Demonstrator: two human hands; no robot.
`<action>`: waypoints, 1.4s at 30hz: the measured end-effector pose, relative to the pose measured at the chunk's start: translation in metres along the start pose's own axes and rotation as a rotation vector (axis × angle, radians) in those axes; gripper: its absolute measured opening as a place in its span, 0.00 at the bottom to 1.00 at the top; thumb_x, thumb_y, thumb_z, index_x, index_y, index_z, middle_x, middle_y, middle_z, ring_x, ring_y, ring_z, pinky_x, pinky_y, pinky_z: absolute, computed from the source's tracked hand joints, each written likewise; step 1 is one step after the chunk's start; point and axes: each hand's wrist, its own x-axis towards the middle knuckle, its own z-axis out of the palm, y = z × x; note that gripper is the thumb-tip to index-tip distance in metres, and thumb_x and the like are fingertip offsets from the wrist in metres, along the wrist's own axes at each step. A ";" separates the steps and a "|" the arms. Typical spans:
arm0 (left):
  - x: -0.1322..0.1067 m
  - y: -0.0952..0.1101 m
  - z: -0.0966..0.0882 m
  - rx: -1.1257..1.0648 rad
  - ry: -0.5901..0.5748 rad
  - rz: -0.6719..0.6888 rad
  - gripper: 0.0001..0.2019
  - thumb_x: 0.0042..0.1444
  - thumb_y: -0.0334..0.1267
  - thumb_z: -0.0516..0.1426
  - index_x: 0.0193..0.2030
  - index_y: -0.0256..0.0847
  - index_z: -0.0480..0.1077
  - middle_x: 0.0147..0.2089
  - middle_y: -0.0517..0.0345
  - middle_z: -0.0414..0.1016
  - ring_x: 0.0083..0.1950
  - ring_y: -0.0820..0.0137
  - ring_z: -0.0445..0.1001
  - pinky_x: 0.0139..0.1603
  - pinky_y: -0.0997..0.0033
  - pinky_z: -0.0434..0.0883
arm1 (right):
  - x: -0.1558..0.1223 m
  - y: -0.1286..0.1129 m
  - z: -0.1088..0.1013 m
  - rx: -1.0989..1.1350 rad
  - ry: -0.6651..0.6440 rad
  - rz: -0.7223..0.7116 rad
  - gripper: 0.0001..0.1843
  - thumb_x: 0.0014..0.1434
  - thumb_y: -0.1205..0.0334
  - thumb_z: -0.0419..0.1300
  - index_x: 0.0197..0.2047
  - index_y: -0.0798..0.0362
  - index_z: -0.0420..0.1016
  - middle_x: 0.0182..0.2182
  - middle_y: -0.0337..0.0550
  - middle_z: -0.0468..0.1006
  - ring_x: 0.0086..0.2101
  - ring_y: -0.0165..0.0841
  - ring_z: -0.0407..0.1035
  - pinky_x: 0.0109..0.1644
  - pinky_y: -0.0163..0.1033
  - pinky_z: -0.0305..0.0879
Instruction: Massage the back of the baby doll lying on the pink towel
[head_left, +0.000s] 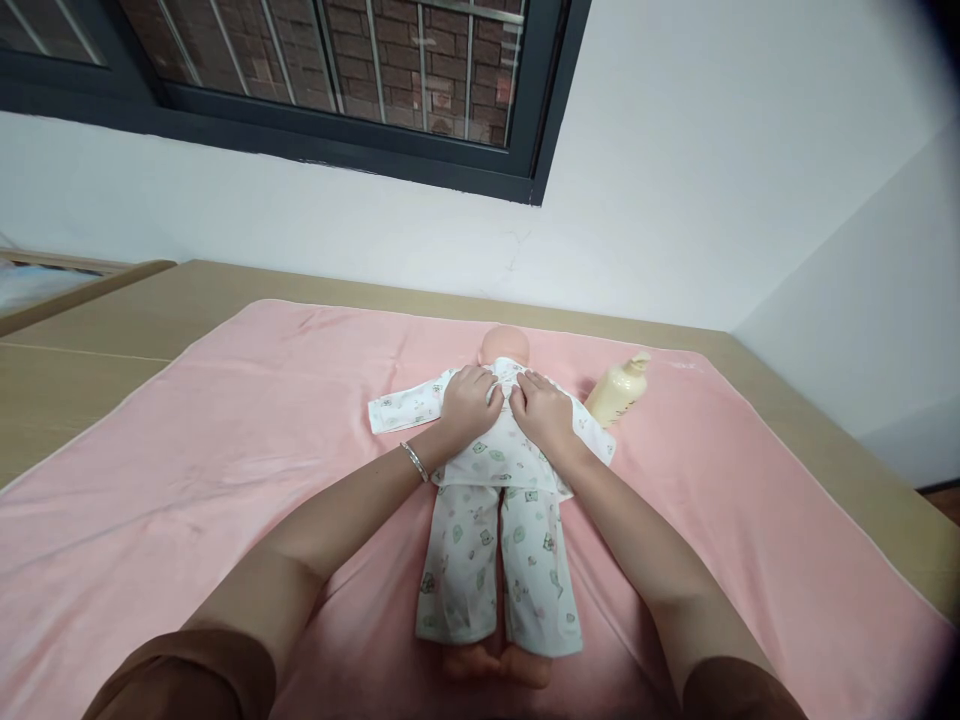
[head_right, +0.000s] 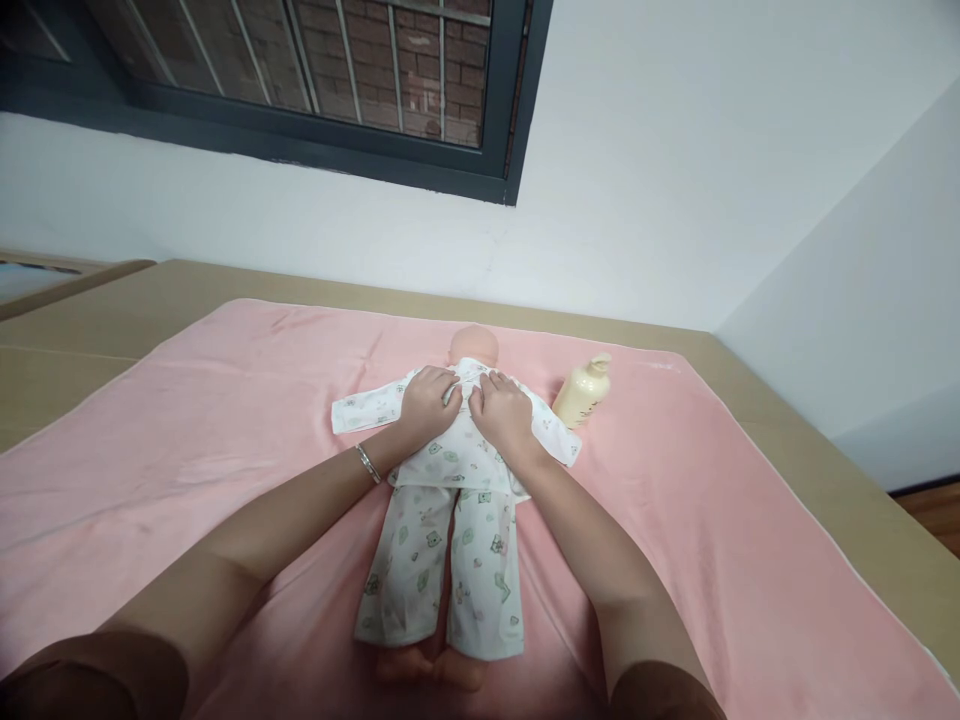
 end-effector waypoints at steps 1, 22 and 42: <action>0.000 0.000 0.000 0.005 0.009 -0.010 0.10 0.61 0.34 0.51 0.38 0.42 0.74 0.41 0.49 0.78 0.48 0.60 0.74 0.51 0.56 0.71 | -0.001 -0.002 -0.001 -0.008 -0.004 0.025 0.20 0.68 0.59 0.48 0.56 0.54 0.75 0.56 0.52 0.76 0.58 0.44 0.68 0.59 0.47 0.66; 0.001 0.001 0.003 0.068 -0.029 -0.179 0.15 0.60 0.36 0.52 0.50 0.36 0.73 0.51 0.46 0.77 0.53 0.55 0.72 0.58 0.54 0.70 | 0.003 0.000 -0.004 0.054 -0.068 0.049 0.23 0.68 0.59 0.48 0.62 0.56 0.70 0.61 0.52 0.71 0.62 0.43 0.63 0.66 0.50 0.58; 0.002 -0.004 0.006 0.023 -0.057 -0.150 0.17 0.61 0.37 0.52 0.53 0.33 0.72 0.54 0.44 0.77 0.57 0.55 0.72 0.61 0.52 0.68 | 0.005 0.004 0.000 -0.020 -0.088 0.030 0.23 0.68 0.59 0.47 0.61 0.58 0.69 0.60 0.54 0.72 0.61 0.46 0.64 0.65 0.50 0.59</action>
